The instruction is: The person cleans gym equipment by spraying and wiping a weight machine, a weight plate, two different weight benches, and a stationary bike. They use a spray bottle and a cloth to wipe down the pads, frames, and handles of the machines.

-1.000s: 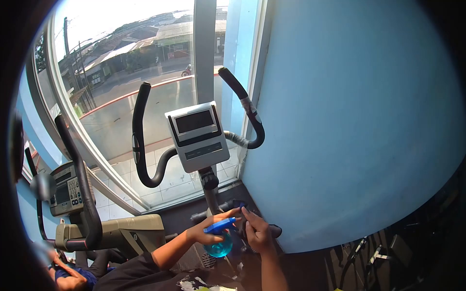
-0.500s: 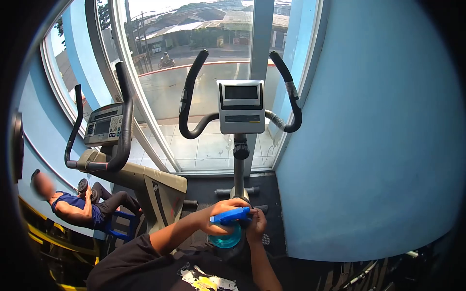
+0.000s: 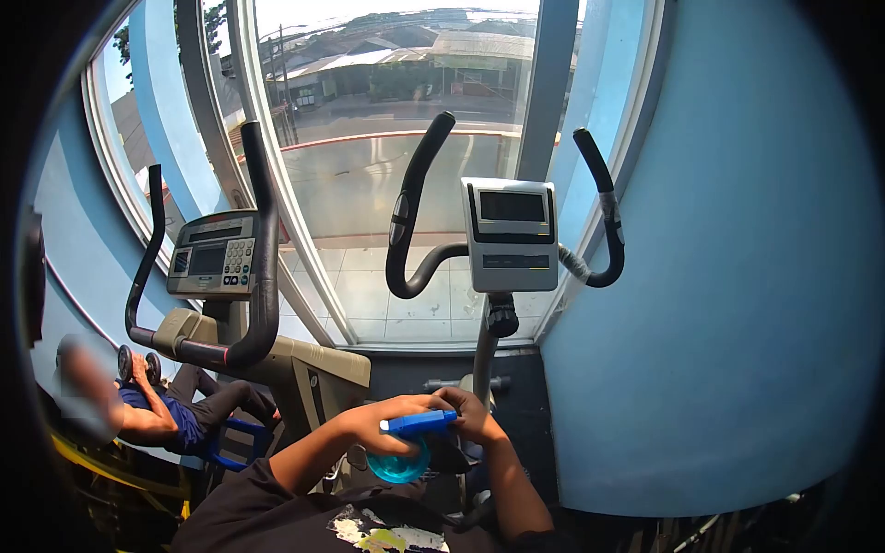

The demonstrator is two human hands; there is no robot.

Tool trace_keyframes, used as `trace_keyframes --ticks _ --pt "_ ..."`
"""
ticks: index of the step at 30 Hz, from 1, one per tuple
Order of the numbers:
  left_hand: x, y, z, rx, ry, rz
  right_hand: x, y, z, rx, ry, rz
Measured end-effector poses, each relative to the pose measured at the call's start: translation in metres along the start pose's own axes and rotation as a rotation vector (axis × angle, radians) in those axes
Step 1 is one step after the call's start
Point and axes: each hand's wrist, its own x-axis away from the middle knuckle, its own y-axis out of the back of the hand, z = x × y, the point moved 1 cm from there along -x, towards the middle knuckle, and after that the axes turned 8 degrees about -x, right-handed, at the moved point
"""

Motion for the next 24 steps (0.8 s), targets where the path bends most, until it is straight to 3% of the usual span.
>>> trace_keyframes --ticks 2,3,5,6,7,9,10,13,15,19,21,23,24 --pt "0.004 0.012 -0.004 0.004 0.031 -0.001 -0.013 0.004 -0.009 -0.058 0.029 -0.33" --pt "0.004 0.02 -0.01 -0.002 0.062 -0.01 -0.02 0.0 -0.007 -0.056 0.037 -0.34" --pt "0.004 0.03 -0.018 -0.002 0.085 -0.003 -0.035 -0.008 0.0 -0.09 0.4 -0.716" --pt "0.006 0.034 -0.021 -0.028 0.08 -0.039 -0.046 -0.014 0.011 -0.058 0.525 -0.761" --pt "0.008 0.038 -0.026 -0.054 0.074 -0.077 -0.067 0.0 -0.006 -0.059 0.529 -0.769" --pt "0.004 0.049 -0.045 -0.089 0.082 -0.076 -0.122 0.041 -0.052 -0.706 0.658 -0.548" --pt "0.003 0.055 -0.054 -0.084 0.099 -0.11 -0.128 0.039 -0.047 -0.706 0.663 -0.546" --pt "0.001 0.073 -0.061 -0.143 0.091 -0.14 -0.176 0.02 -0.007 -0.348 0.779 -0.562" --pt "0.001 0.081 -0.059 -0.261 0.053 -0.271 -0.197 0.016 0.018 -0.104 0.845 -0.567" --pt "0.003 0.102 -0.055 -0.337 0.101 -0.291 -0.199 -0.003 0.04 0.392 0.925 -0.572" --pt "0.007 0.106 -0.048 -0.357 0.084 -0.291 -0.182 -0.026 0.067 -0.161 0.9 -0.337" --pt "0.011 0.108 -0.04 -0.372 0.042 -0.262 -0.188 -0.009 0.07 -0.261 0.824 -0.36" --pt "0.013 0.11 -0.042 -0.354 0.037 -0.275 -0.2 0.027 0.057 0.386 0.782 -0.364"
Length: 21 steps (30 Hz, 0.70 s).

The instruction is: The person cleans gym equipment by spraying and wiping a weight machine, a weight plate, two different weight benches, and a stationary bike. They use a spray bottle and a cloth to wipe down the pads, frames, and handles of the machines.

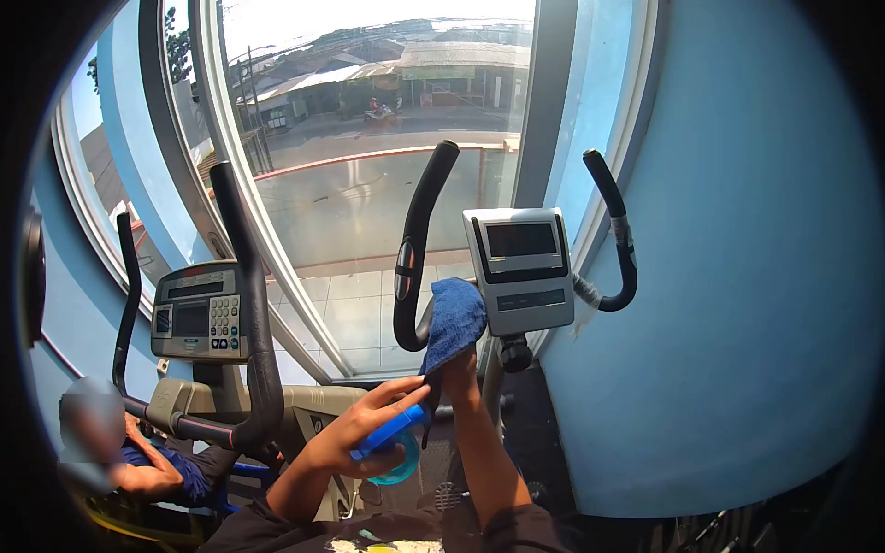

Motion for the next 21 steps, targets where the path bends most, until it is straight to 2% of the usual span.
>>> trace_keyframes --ticks 1,2,3,4,5,6,7,8,9,11,13,14,15,16,17,18,20,21 --pt "0.003 -0.001 0.003 0.002 -0.002 0.007 -0.006 0.012 -0.02 0.574 0.07 0.242" --pt "0.008 -0.001 0.008 0.073 0.016 -0.015 -0.037 -0.025 0.054 0.009 0.085 -0.282" --pt "0.01 0.0 0.012 0.144 0.035 -0.038 -0.065 -0.023 0.062 -0.026 0.153 -0.272" --pt "0.01 0.005 0.012 0.055 0.002 -0.101 -0.09 -0.021 0.048 -0.215 0.078 -0.284" --pt "0.009 0.006 0.014 0.055 -0.004 -0.103 -0.124 -0.019 0.051 -0.578 -0.17 -0.291" --pt "0.011 0.007 0.016 0.044 0.042 -0.131 -0.152 -0.008 0.026 -0.746 -0.042 -0.084" --pt "0.014 0.007 0.018 0.034 0.092 -0.154 -0.186 -0.024 0.024 -1.203 -0.098 -0.185" --pt "0.015 0.007 0.024 0.003 0.085 -0.153 -0.232 -0.019 0.019 -1.443 0.126 0.577" --pt "0.017 0.005 0.029 0.0 0.086 -0.148 -0.259 -0.004 -0.054 -1.2 0.241 0.109" --pt "0.023 0.002 0.04 0.047 0.073 -0.22 -0.262 -0.026 -0.04 0.182 0.568 -0.391" --pt "0.028 -0.001 0.047 0.083 0.11 -0.229 -0.227 -0.041 0.021 -0.405 0.002 -0.325" --pt "0.03 -0.002 0.051 0.108 0.162 -0.226 -0.202 -0.065 0.07 0.246 -0.111 -0.475" --pt "0.03 -0.004 0.053 0.134 0.217 -0.221 -0.176 -0.071 0.07 0.428 -0.058 -0.418" --pt "0.03 -0.007 0.055 0.139 0.22 -0.215 -0.154 -0.071 0.064 0.269 -0.048 -0.308" --pt "0.029 -0.009 0.058 0.126 0.231 -0.204 -0.13 -0.076 0.062 0.294 -0.023 -0.299" --pt "0.028 -0.01 0.06 0.113 0.238 -0.196 -0.112 -0.081 0.063 0.259 -0.091 -0.318" --pt "0.029 -0.013 0.062 0.102 0.245 -0.202 -0.106 -0.079 0.06 0.226 -0.154 -0.341" --pt "0.03 -0.014 0.063 0.088 0.254 -0.213 -0.117 -0.072 0.052 0.156 -0.189 -0.287"
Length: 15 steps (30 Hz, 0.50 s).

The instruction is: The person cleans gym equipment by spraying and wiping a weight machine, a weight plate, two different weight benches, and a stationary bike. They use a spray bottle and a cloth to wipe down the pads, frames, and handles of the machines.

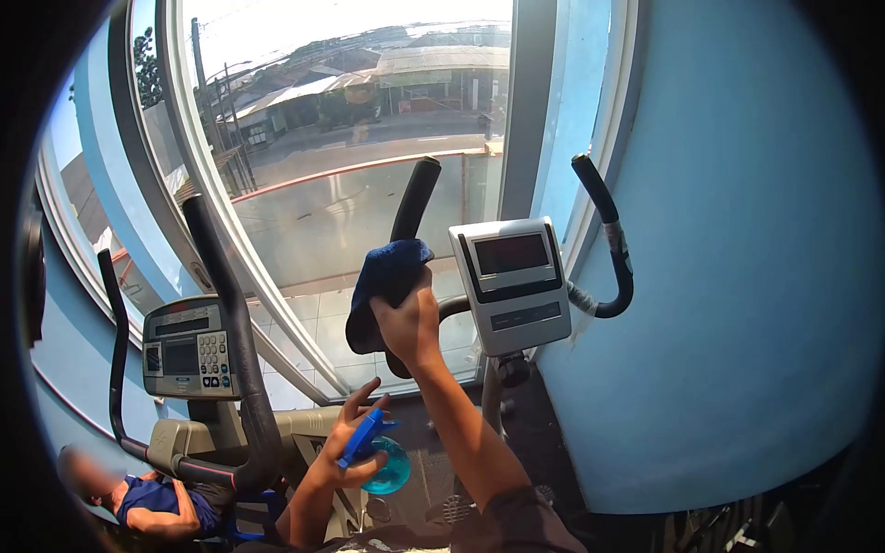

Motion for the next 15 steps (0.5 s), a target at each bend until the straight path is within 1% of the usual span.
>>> trace_keyframes --ticks 1,2,3,4,5,6,8,10,12,14,15 --pt "0.003 -0.001 0.003 -0.002 -0.006 -0.001 -0.014 0.002 -0.006 -0.059 -0.041 0.064" --pt "0.005 -0.001 0.007 0.01 -0.022 -0.009 -0.038 0.002 0.002 -0.053 0.122 0.003" --pt "0.007 0.0 0.01 0.021 -0.035 -0.016 -0.069 -0.006 0.01 -0.448 -0.009 -0.023" --pt "0.008 0.002 0.008 0.018 -0.031 -0.014 -0.11 -0.002 0.009 -0.33 0.063 0.027" --pt "0.01 0.003 0.004 0.008 -0.015 -0.005 -0.13 -0.008 0.027 -0.07 0.106 -0.214" --pt "0.013 0.003 0.001 -0.004 0.003 0.003 -0.144 -0.01 0.029 0.048 0.034 -0.271" --pt "0.02 0.002 0.007 0.007 0.012 0.003 -0.116 -0.013 0.054 0.074 0.031 -0.258" --pt "0.024 -0.001 0.013 0.057 0.063 -0.011 -0.068 -0.013 0.04 0.173 -0.023 -0.127" --pt "0.024 -0.005 0.015 0.071 0.095 0.007 -0.014 -0.008 0.015 0.201 0.104 -0.038" --pt "0.021 -0.01 0.019 0.071 0.113 0.02 0.028 -0.002 0.007 0.046 -0.012 -0.001" --pt "0.021 -0.013 0.023 0.066 0.088 0.018 0.048 -0.001 0.0 0.025 -0.024 -0.001"
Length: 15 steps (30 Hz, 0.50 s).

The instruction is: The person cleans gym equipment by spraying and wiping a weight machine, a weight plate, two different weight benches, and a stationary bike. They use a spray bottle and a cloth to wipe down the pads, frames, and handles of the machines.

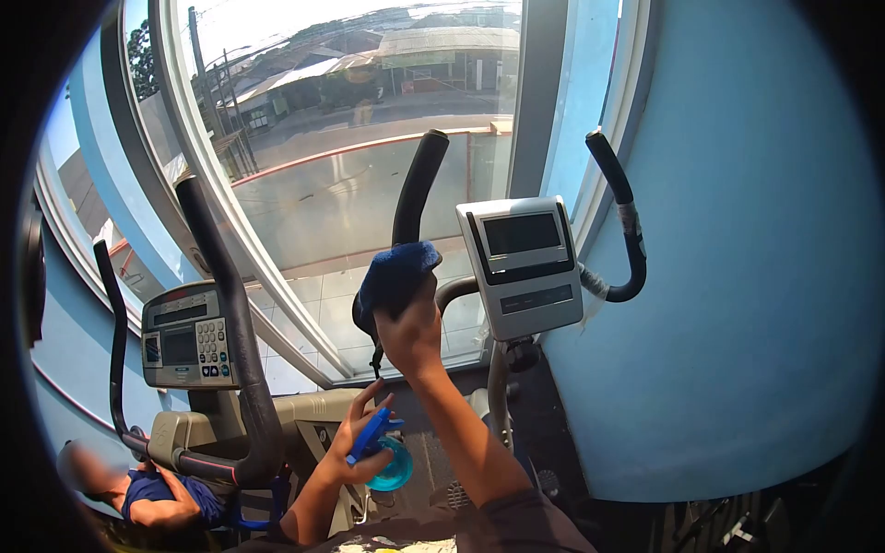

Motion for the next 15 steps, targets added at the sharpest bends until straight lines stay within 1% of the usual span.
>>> trace_keyframes --ticks 2,3,5,7,9,10,11,13,14,15 --pt "-0.002 -0.003 0.001 -0.016 0.004 0.008 0.037 0.006 -0.022 -0.036 -0.057 0.035" --pt "-0.004 -0.004 0.001 -0.029 0.004 0.006 0.053 0.012 -0.037 0.045 0.008 0.071" --pt "-0.006 -0.005 -0.001 -0.02 -0.021 -0.003 0.073 0.029 -0.063 0.348 0.292 0.125" --pt "0.002 -0.005 0.01 -0.05 -0.038 -0.014 0.068 0.036 -0.07 0.284 0.321 0.101" --pt "0.006 -0.003 0.01 -0.043 -0.009 -0.021 0.041 0.037 -0.035 0.235 0.278 0.328" --pt "0.008 -0.003 0.009 -0.034 0.022 -0.015 0.034 0.029 -0.022 0.085 0.224 0.251" --pt "0.009 -0.004 0.009 -0.033 0.023 -0.012 0.024 0.011 -0.013 -0.375 -0.004 0.087" --pt "0.016 -0.008 0.011 0.023 0.098 -0.014 -0.013 -0.002 -0.007 -0.365 -0.035 -0.058" --pt "0.018 -0.012 0.016 0.002 0.09 -0.013 -0.019 -0.005 -0.014 -0.1 0.131 -0.08" --pt "0.02 -0.014 0.017 0.005 0.098 0.0 -0.022 -0.009 -0.008 0.167 0.295 -0.096"
